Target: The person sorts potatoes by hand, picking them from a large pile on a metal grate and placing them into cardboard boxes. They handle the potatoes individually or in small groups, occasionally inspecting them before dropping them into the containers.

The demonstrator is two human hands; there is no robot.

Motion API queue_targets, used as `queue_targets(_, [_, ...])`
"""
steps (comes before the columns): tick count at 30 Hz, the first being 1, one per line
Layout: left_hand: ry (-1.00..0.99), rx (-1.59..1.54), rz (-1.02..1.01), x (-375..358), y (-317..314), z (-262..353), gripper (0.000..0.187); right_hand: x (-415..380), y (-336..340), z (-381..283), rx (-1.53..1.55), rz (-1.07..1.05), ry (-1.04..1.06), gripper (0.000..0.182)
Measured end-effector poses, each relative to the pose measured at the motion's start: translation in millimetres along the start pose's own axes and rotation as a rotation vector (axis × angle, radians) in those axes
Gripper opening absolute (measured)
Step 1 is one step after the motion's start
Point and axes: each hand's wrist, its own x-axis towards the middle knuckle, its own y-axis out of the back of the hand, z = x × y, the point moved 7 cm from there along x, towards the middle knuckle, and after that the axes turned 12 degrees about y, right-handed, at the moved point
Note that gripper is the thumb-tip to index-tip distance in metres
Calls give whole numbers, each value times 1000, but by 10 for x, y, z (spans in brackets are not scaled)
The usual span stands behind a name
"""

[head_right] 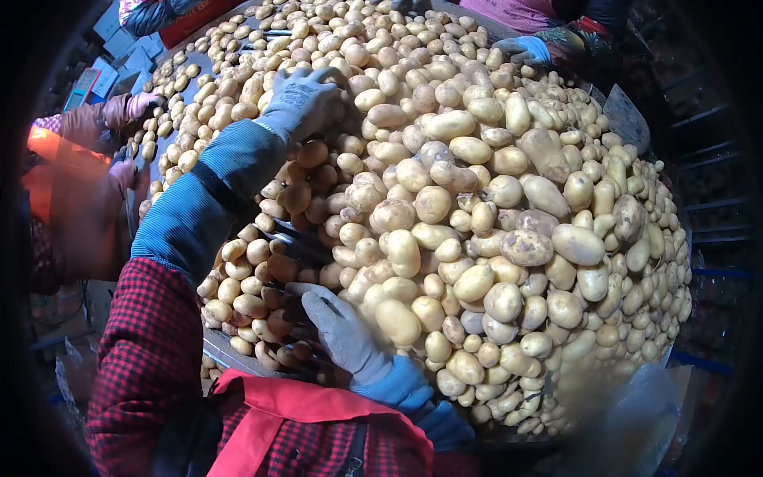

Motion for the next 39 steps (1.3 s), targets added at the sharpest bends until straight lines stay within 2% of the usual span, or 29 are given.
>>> queue_targets(2, [28, 206, 38, -88, 30, -192, 21, -12, 1, 17, -8, -55, 8, 42])
queue_targets(3, [52, 118, 145, -146, 23, -345, 24, -12, 6, 34, 10, -76, -1, 43])
queue_targets(5, [124, -6, 89, -185, 73, -584, 28, -4, -10, 161, 146, -90, -75, 44])
queue_targets(8, [219, 45, 81, -144, 148, -835, 33, 16, 35, 368, 334, -112, -135, 46])
queue_targets(9, [244, 50, 87, -172, 217, -883, 34, 7, 21, 334, 305, -110, -120, 45])
queue_targets(10, [239, 147, 98, -199, 295, -902, 32, 2, 0, 262, 276, -109, -103, 45])
queue_targets(11, [224, 106, 74, -211, 346, -867, 30, 2, -8, 213, 247, -108, -84, 45])
queue_targets(13, [194, 25, 28, -256, 503, -692, 28, 38, 32, 375, 442, -144, -111, 44])
queue_targets(14, [32, 45, 4, -144, 258, -613, 26, 54, 31, 445, 542, -158, -121, 44])
queue_targets(15, [-296, -324, 150, -308, 326, -383, 25, 51, 19, 408, 440, -134, -105, 43])
queue_targets(16, [-395, -449, 75, -407, 364, -92, 22, 33, -11, 314, 333, -109, -94, 43])
queue_targets(17, [-313, -335, -121, -438, 306, 208, 25, 15, -17, 231, 221, -87, -86, 43])
queue_targets(18, [-317, -442, -251, -483, 159, 349, 34, 4, -24, 159, 104, -100, -56, 42])
queue_targets(19, [-363, -484, -194, -605, 191, 476, 40, 4, -34, 88, -9, -114, -20, 43])
queue_targets(21, [-230, -582, -209, -713, 217, 461, 41, 33, -22, 70, 35, -97, -24, 45])
queue_targets(23, [-279, -593, -206, -872, 213, 413, 40, 23, -6, 231, 346, -51, -133, 48])
queue_targets(26, [-347, -555, -122, -1088, 174, 325, 35, 38, 5, 306, 439, -30, -170, 49])
queue_targets(28, [-315, -539, -91, -1322, 315, 305, 27, 42, -16, 228, 272, -103, -80, 47])
queue_targets(31, [-403, -520, 4, -1656, 272, 195, 25, 18, -32, 168, 173, -151, -13, 47])
queue_targets(32, [-445, -489, 90, -1770, 184, 132, 24, 20, -39, 165, 168, -159, -1, 47])
queue_targets(35, [-376, -435, 105, -2050, 423, 8, 39, 43, 13, 346, 641, -103, -164, 51])
queue_targets(37, [-159, -455, -53, -2152, 478, -246, 47, 16, -21, 278, 386, -55, -129, 42])
queue_targets(39, [-152, -310, 5, -2210, 519, -415, 43, 14, -39, 239, 226, -53, -71, 42])
